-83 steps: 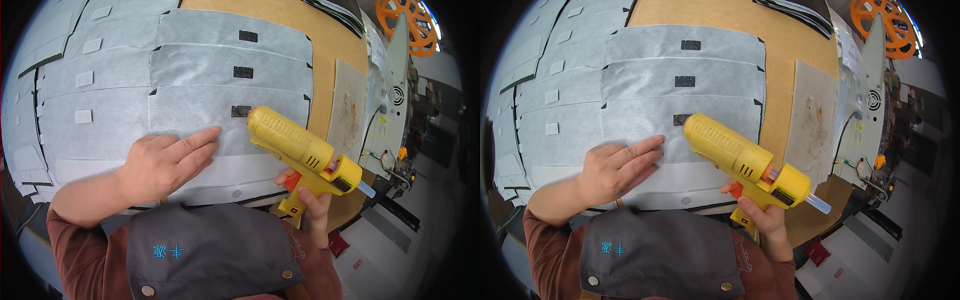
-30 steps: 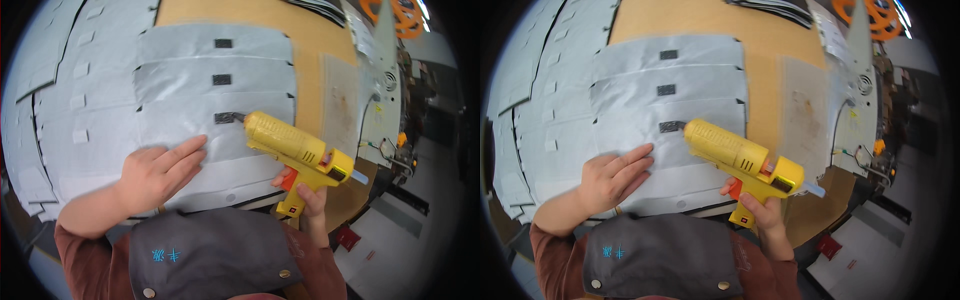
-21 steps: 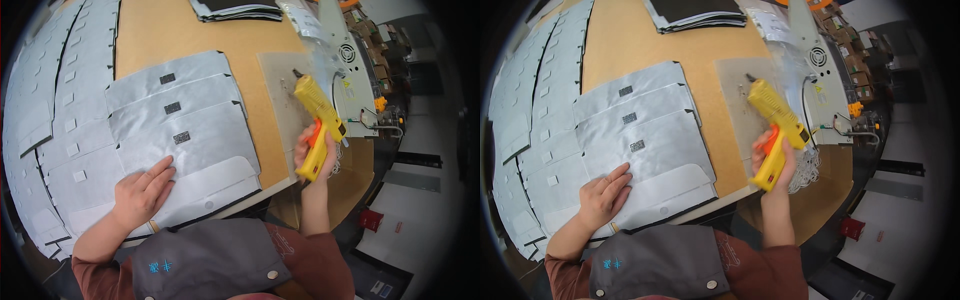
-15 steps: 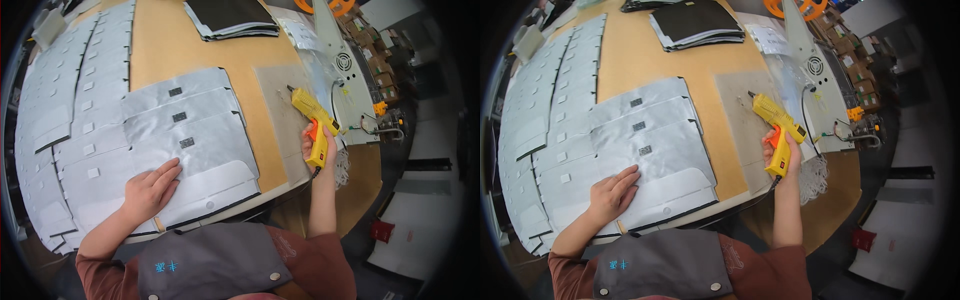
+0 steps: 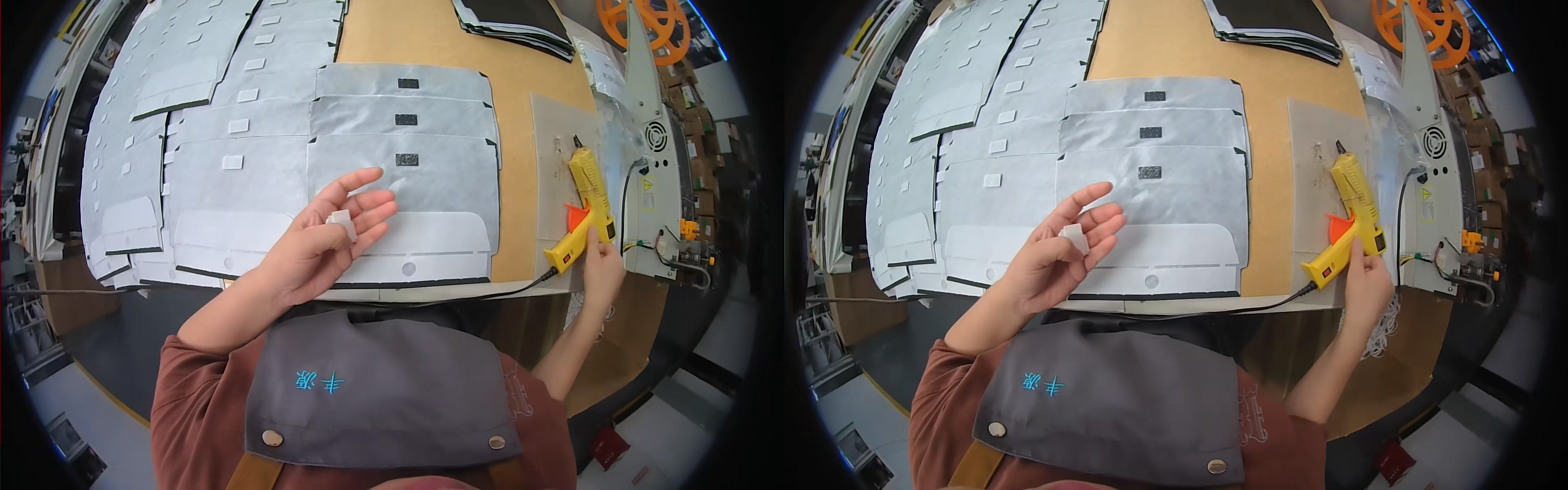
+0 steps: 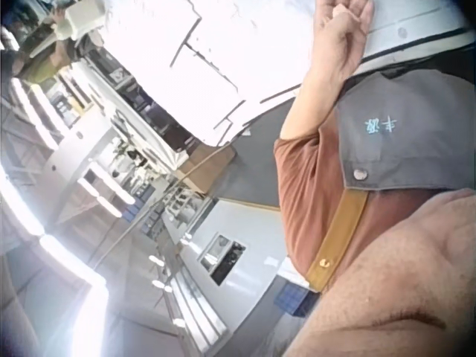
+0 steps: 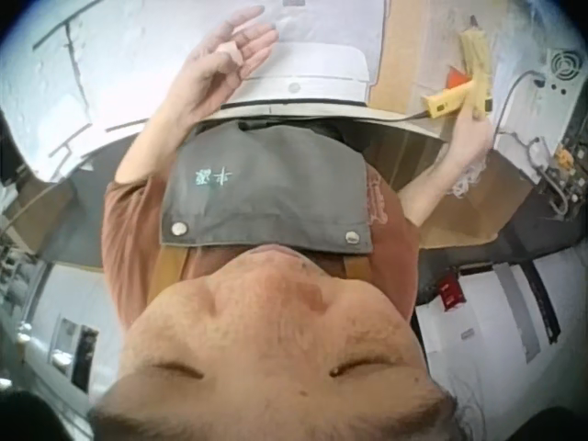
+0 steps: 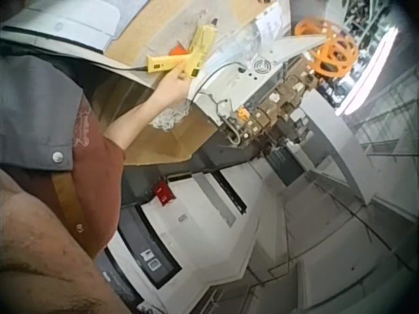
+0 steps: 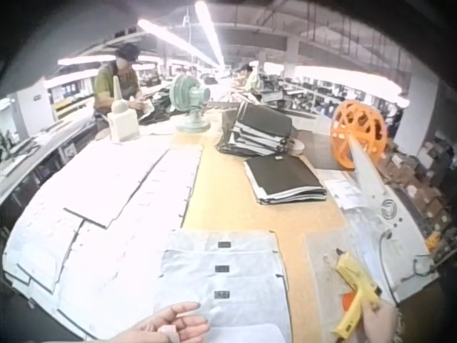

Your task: The person uses a yellow hot glue gun to apply adhesive to small black patches on grey fabric pieces. They then press white rectangular fasteners onto the glued areas. The person repeats this process on multiple fabric pieces, stacking the finished items on the table.

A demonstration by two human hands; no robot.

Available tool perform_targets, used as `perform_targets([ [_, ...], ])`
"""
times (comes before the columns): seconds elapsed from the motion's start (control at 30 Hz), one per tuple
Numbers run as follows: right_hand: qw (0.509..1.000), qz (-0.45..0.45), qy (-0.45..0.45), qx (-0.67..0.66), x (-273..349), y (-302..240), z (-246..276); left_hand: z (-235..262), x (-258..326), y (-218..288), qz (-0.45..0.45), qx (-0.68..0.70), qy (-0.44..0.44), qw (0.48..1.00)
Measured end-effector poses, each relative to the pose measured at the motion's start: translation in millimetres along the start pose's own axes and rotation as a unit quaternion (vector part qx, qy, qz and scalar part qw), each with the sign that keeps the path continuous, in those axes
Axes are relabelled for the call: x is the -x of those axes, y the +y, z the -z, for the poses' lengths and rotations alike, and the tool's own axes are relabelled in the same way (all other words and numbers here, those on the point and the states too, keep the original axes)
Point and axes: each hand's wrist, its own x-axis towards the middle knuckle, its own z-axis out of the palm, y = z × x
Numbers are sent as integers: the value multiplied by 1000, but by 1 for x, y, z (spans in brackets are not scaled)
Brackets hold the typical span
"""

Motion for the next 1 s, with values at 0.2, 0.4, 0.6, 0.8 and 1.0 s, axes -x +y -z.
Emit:
perform_targets([
  [0.2,935,269,41,-226,65,-46,-19,-14,-2,-8,-1,-32,-61,998],
  [0.4,746,601,-75,-278,124,-129,-56,-23,2,-13,21,-85,-101,991],
  [0.6,723,637,-53,-262,136,-142,-78,-13,-1,-12,26,-98,-107,989],
  [0.8,702,663,-41,-255,133,-144,-75,-17,-5,-10,46,-100,-89,990],
  [1.0,731,564,-152,-353,126,-139,-64,-2,-14,-16,-11,-24,-60,998],
])
